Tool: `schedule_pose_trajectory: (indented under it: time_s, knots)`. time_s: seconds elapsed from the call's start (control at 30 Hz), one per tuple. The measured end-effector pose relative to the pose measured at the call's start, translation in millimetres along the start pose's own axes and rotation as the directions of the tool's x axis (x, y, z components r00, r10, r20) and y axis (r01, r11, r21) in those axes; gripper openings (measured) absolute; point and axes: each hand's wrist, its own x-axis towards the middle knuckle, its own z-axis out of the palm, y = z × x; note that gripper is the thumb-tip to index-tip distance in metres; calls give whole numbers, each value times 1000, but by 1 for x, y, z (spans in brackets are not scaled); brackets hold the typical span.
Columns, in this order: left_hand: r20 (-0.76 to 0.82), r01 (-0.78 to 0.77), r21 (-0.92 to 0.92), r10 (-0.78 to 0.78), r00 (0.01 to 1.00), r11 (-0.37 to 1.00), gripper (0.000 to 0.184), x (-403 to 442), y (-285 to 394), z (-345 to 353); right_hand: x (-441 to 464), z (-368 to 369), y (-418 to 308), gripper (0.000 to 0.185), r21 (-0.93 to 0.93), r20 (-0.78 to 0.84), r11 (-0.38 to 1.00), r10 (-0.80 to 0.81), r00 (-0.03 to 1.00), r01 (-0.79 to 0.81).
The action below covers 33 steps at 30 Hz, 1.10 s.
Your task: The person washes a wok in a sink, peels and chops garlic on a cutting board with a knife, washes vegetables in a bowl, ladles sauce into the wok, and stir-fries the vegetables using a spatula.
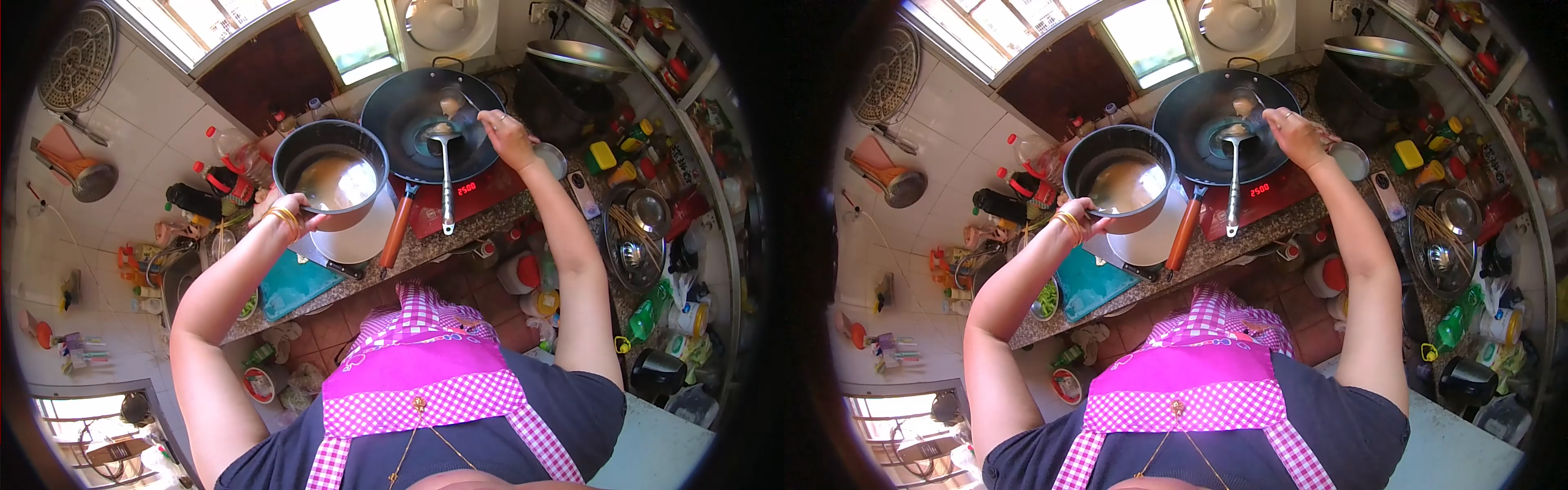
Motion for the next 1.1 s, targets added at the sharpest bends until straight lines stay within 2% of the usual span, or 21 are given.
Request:
schedule_pose_trajectory:
  time_s: [0.03, 0.1, 0.13, 0.17, 0.2, 0.27, 0.3, 0.4, 0.53, 0.73, 0.83, 0.93, 1.0, 1.03, 1.07, 1.1]
  knots:
    - [3, -3, 0, 3, 1000, 1000, 35, 0, 0, 0, 0, 0, 1, 10, -9, -34, 999, 34, 999, -35]
    - [8, 1, -5, -1, 1000, 1000, 35, 0, 1, 0, -3, 7, 8, 12, 177, -96, 917, 378, 921, -358]
    - [10, 3, -7, -2, 1000, 1000, 35, 0, 1, -1, -6, 12, 12, 14, 274, -101, 824, 537, 838, -495]
    - [1, 9, -8, -9, 1000, 1000, 35, 0, 1, 0, -6, 15, 16, 21, 347, -164, 756, 632, 757, -555]
    - [-7, 14, -10, -14, 1000, 1000, 35, 0, 1, 1, -6, 13, 20, 21, 457, -129, 609, 767, 628, -649]
    - [3, 12, -16, -12, 1000, 1000, 35, -2, 2, 1, -12, 15, 37, 21, 699, 4, 271, 924, 382, -662]
    - [21, 7, -21, -6, 1000, 1000, 35, -2, 1, 0, -17, 17, 46, 20, 785, 86, 139, 941, 328, -604]
    - [24, -4, -10, 5, 1000, 1000, 35, -1, 2, -1, -27, 19, 64, 20, 853, 244, -105, 946, 212, -512]
    - [-4, 25, 0, -25, 1000, 1000, 34, 4, 5, -1, -33, 22, 64, 18, 866, 317, -212, 933, 169, -453]
    - [72, -9, -12, 10, 997, 1000, 36, 8, 2, -5, -30, 17, 45, 19, 865, 255, -107, 935, 247, -489]
    - [52, 50, 10, -50, 997, 999, 37, 11, 5, -6, -30, 18, 42, 19, 881, 249, -130, 945, 212, -456]
    - [13, 76, 5, -76, 997, 997, 37, 9, 5, -5, -26, 16, 28, 21, 838, 130, 109, 912, 389, -534]
    - [20, 66, 4, -66, 998, 998, 36, 11, 5, -7, -19, 10, 7, 22, 601, 43, 495, 764, 644, -628]
    - [24, 62, 4, -62, 998, 998, 36, 12, 4, -8, -24, 17, 8, 20, 478, 34, 672, 630, 776, -566]
    - [26, 49, 10, -49, 998, 999, 36, 10, 3, -8, -21, 8, -4, 14, 283, 60, 855, 435, 898, -434]
    - [27, 37, 16, -37, 999, 999, 35, 8, 2, -8, -23, 8, -8, 12, 167, 55, 958, 226, 972, -232]
